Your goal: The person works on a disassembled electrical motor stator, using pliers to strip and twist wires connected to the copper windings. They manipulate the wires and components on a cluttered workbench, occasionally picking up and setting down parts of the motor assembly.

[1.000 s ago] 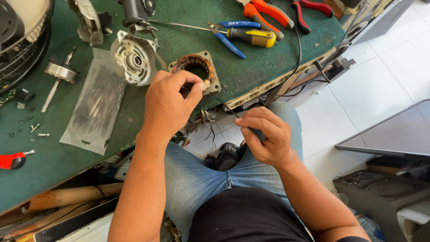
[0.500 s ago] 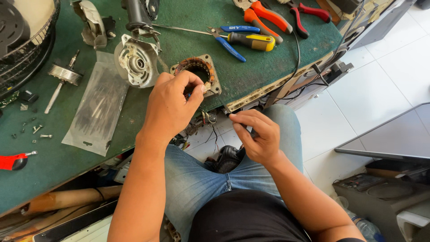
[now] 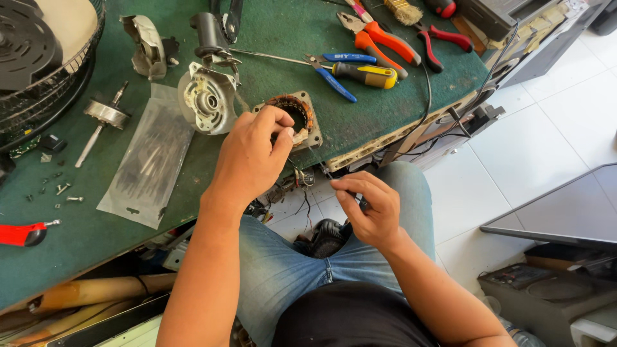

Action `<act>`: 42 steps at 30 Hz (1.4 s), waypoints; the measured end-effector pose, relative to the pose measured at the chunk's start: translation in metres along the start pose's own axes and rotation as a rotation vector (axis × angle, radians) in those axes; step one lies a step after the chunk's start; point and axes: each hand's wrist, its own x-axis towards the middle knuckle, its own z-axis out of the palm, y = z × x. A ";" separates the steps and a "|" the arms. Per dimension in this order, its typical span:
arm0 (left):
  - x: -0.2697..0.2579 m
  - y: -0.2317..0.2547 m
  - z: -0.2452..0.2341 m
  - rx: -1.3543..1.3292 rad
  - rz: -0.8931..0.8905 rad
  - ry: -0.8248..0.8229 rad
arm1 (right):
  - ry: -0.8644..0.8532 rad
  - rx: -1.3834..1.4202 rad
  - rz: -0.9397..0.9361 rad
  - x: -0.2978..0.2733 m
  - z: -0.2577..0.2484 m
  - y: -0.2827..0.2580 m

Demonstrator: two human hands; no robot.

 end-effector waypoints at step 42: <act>0.015 -0.005 0.005 -0.066 -0.052 0.024 | -0.030 -0.128 -0.023 0.037 0.026 0.003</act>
